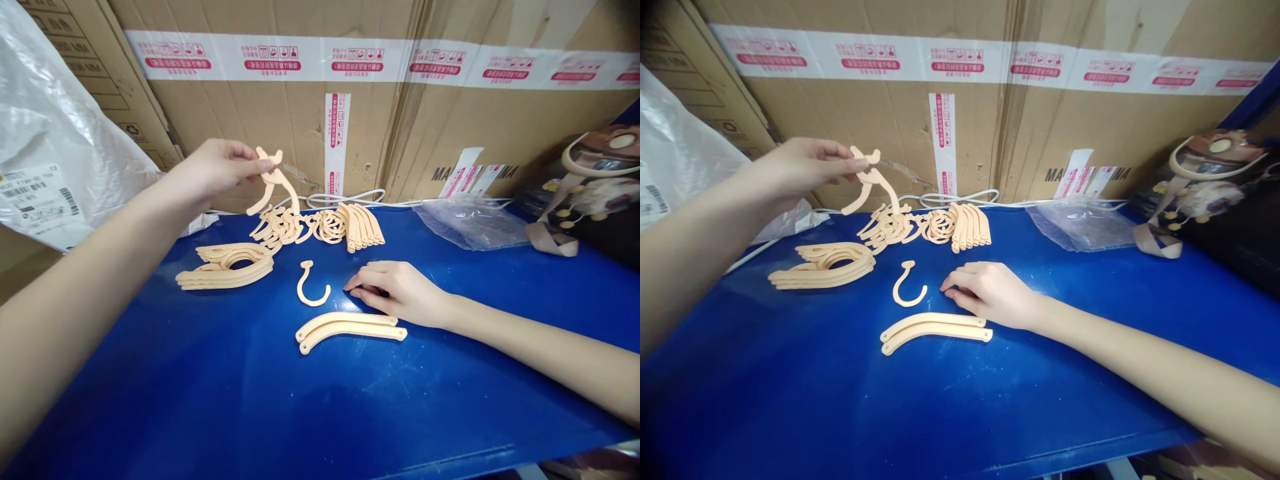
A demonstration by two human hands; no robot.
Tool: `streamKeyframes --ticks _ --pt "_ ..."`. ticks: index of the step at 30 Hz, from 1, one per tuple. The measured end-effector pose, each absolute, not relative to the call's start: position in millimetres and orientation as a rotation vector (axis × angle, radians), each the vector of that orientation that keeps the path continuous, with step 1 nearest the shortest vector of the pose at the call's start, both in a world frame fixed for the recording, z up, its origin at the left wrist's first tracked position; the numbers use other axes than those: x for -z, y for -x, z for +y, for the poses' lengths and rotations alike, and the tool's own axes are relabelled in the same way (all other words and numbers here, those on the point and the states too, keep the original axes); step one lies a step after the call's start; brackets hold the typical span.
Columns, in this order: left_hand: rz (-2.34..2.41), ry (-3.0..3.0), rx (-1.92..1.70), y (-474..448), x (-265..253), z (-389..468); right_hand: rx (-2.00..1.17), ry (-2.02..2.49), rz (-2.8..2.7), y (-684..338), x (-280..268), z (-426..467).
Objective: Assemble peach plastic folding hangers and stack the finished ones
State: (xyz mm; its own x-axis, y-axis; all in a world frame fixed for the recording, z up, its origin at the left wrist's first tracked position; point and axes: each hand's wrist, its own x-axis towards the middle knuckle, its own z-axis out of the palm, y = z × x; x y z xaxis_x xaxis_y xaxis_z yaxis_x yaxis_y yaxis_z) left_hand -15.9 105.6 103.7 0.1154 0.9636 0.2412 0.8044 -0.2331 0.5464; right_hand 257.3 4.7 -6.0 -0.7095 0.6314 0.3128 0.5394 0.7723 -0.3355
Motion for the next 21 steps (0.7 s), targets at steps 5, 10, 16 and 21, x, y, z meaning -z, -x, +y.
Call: streamKeyframes --ticks 5,10,16,21 --pt "1.259 -1.974 -0.861 -16 -99 65 -0.496 0.967 -2.415 -257 4 3" --pt "1.054 -2.08 -0.444 -46 -68 48 -0.707 1.014 -2.098 -259 3 3" --pt "0.938 -2.213 -0.412 -61 -45 53 -0.687 0.974 -2.035 -259 4 5" --pt "0.998 -2.046 -0.482 -68 -37 49 -0.829 0.987 -1.904 -260 10 11"
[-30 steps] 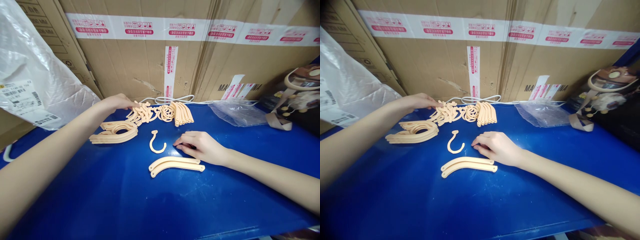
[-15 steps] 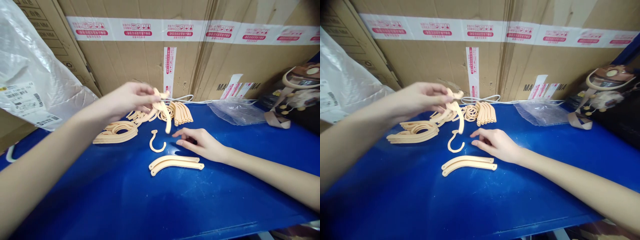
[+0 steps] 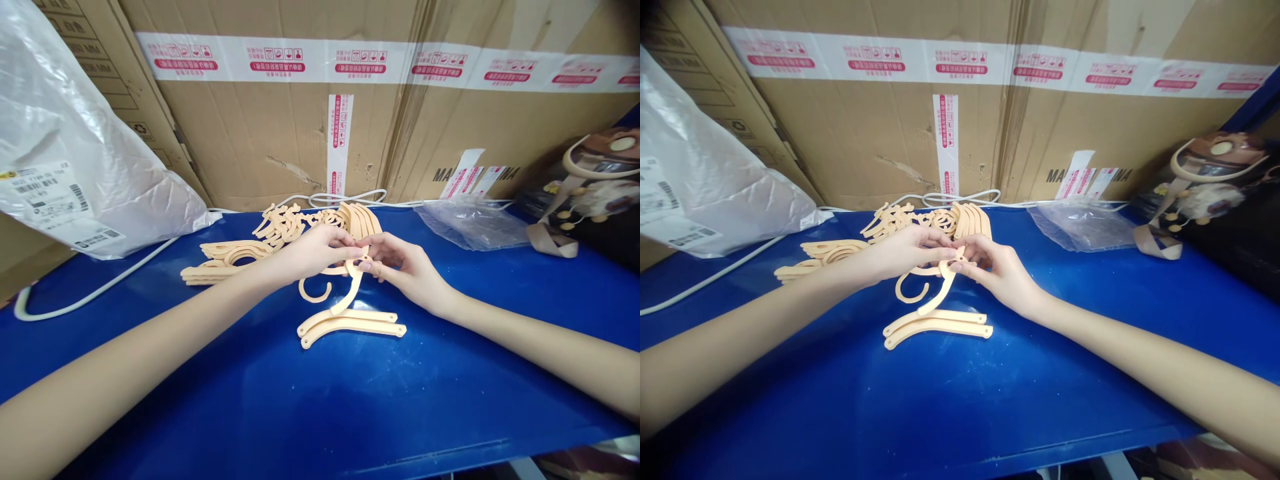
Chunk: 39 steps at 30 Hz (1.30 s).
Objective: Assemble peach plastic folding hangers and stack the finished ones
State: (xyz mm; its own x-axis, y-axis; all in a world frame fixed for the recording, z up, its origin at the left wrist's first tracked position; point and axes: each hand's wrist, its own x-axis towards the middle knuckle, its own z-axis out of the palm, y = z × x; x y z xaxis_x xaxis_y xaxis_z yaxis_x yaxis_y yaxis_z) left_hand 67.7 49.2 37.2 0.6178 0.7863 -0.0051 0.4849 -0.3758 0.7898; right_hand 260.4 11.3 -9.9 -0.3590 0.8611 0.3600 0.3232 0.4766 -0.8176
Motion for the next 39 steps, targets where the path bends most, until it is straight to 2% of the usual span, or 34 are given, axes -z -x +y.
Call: streamKeyframes --ticks 6,13,19,26,39 --pt "1.021 -1.969 -0.375 -72 -38 45 -0.941 0.94 -1.635 -260 13 16" --pt "1.003 -1.912 -0.34 -51 -36 37 -0.925 0.949 -1.597 -261 12 17" --pt "0.999 -1.95 -0.574 -35 -24 13 -0.857 1.002 -1.625 -261 12 15" --pt "1.057 -2.53 -0.75 -30 -15 4 -0.88 1.002 -1.598 -259 13 16" --pt "1.093 -2.41 -0.818 -25 1 8 -0.983 0.959 -1.785 -257 5 13"
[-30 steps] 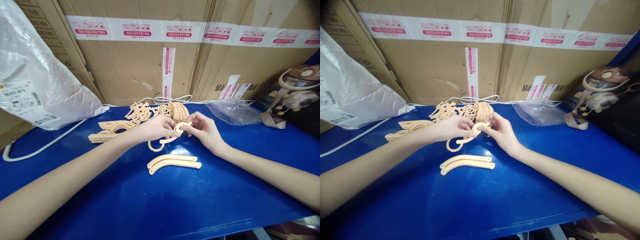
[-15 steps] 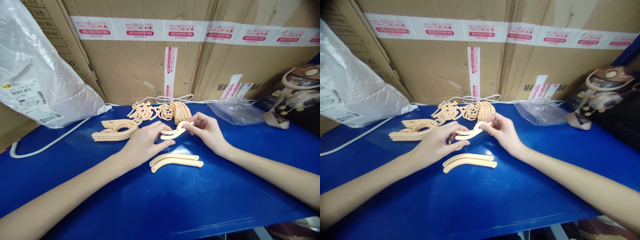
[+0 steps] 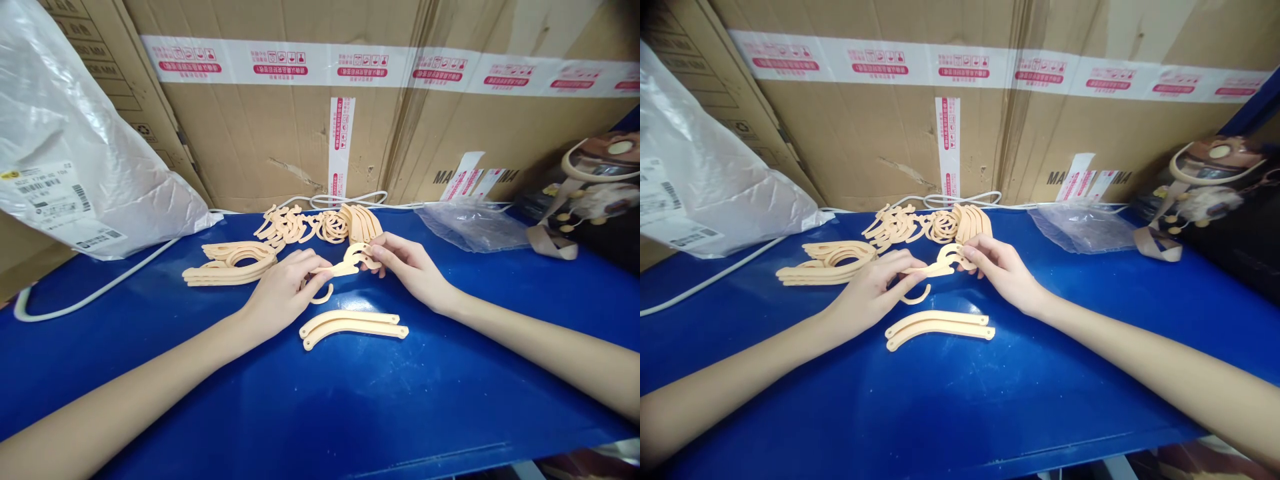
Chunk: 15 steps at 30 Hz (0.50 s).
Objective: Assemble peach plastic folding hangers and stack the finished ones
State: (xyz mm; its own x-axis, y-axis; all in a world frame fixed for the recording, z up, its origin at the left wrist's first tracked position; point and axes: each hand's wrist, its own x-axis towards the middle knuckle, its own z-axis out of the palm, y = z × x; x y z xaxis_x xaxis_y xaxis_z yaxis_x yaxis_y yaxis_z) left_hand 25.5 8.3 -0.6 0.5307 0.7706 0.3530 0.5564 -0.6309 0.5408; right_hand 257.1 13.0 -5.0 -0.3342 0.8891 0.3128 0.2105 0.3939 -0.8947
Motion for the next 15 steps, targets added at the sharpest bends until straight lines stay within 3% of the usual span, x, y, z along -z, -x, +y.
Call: streamKeyframes --ticks 15 --pt "1.129 -2.283 -0.833 -23.7 0.4 13.2 -1.085 1.04 -1.7 -256.5 6.9 18.2"
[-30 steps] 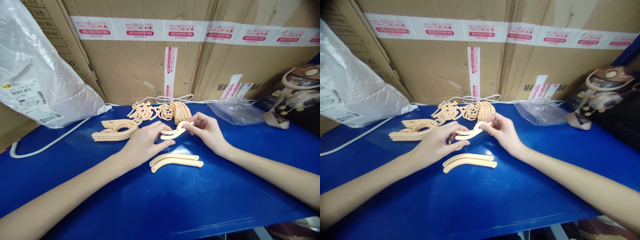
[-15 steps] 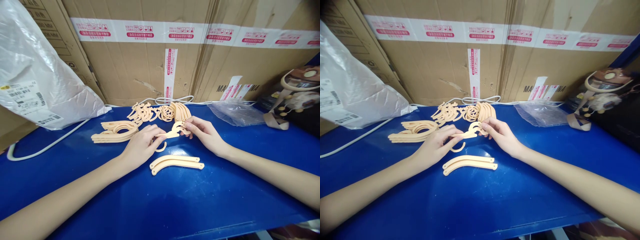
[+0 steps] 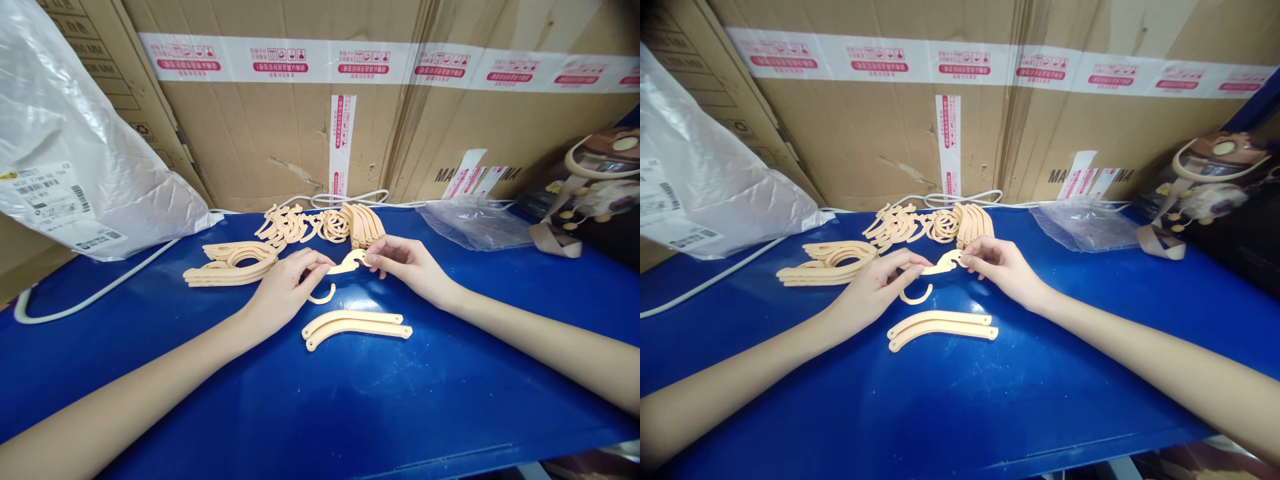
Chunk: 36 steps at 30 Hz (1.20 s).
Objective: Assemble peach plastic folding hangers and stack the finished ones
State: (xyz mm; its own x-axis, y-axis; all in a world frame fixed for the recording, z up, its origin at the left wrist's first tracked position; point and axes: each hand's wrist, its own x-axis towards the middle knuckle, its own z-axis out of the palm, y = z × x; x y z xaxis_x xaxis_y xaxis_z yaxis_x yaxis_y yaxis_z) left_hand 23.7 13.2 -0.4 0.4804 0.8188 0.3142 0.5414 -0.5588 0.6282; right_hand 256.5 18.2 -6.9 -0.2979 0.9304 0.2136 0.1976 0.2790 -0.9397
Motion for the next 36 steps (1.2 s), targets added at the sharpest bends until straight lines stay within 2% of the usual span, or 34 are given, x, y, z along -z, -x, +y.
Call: streamKeyframes --ticks 4,10,15,23,36 --pt "1.15 -2.275 -0.827 -24 1 13 -1.077 1.025 -1.683 -257 9 19" --pt "1.153 -2.297 -0.817 -24 2 13 -0.777 1.119 -1.88 -260 9 16" --pt "1.188 -2.329 -0.782 -24 3 12 -0.697 1.144 -1.95 -261 12 16" --pt "1.198 -2.673 -0.689 -24 4 10 -0.28 1.291 -2.147 -266 8 18" --pt "0.993 -2.764 -0.792 -24 3 6 -0.068 1.416 -2.231 -266 11 17"
